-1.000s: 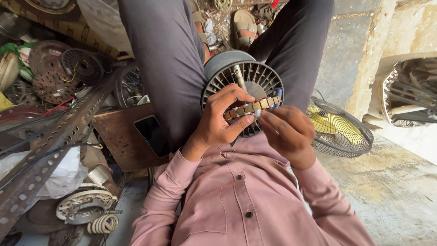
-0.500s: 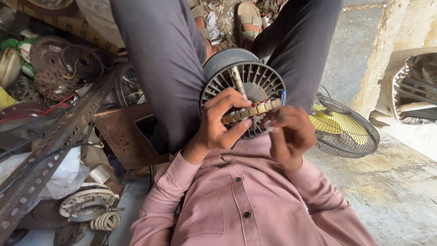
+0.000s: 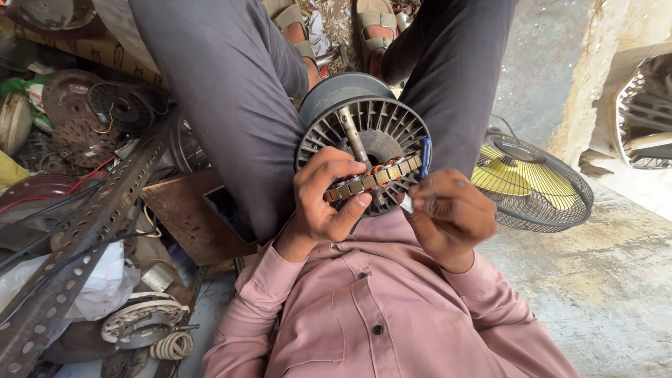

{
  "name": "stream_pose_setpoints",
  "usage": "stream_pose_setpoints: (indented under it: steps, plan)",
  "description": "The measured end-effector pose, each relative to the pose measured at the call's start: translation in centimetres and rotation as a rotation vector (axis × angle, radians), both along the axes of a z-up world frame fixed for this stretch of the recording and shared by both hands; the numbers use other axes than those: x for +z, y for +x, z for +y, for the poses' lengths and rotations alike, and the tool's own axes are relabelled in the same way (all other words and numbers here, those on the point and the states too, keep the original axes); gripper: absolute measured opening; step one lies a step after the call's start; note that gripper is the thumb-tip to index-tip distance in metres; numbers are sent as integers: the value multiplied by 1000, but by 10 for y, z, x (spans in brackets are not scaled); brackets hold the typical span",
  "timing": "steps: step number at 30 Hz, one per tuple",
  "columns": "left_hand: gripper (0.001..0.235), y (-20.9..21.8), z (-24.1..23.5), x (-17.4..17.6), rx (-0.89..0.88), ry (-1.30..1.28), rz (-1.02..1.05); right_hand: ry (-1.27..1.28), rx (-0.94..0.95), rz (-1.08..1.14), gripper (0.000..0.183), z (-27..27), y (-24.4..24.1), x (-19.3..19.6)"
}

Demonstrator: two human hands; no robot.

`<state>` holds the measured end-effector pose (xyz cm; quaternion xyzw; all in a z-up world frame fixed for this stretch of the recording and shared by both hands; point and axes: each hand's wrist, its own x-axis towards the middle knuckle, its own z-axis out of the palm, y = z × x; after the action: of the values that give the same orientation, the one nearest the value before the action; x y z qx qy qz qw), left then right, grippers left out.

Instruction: The person works on a fan motor stator, using a screwdriver and their hands to manipulate copper coils and wiring while holding the component between their legs.

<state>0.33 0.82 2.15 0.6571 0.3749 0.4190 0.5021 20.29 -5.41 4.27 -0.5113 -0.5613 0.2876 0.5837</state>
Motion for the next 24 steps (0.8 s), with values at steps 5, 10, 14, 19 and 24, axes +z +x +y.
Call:
stream_pose_setpoints:
  steps: [5,10,14,19,24]
  plan:
    - [30,-6,-16,18,149,514,225,68,46,-21,14,9,3,2]
    - [26,0,-26,31,90,645,320,138,145,-9,13,10,1,8]
    - [18,2,-25,36,43,625,355,113,271,41,13,11,1,11]
    - [14,2,-27,33,35,585,338,56,283,63,7,4,-1,9]
    - [15,7,-40,25,100,477,363,-303,257,394,17,-22,-8,2]
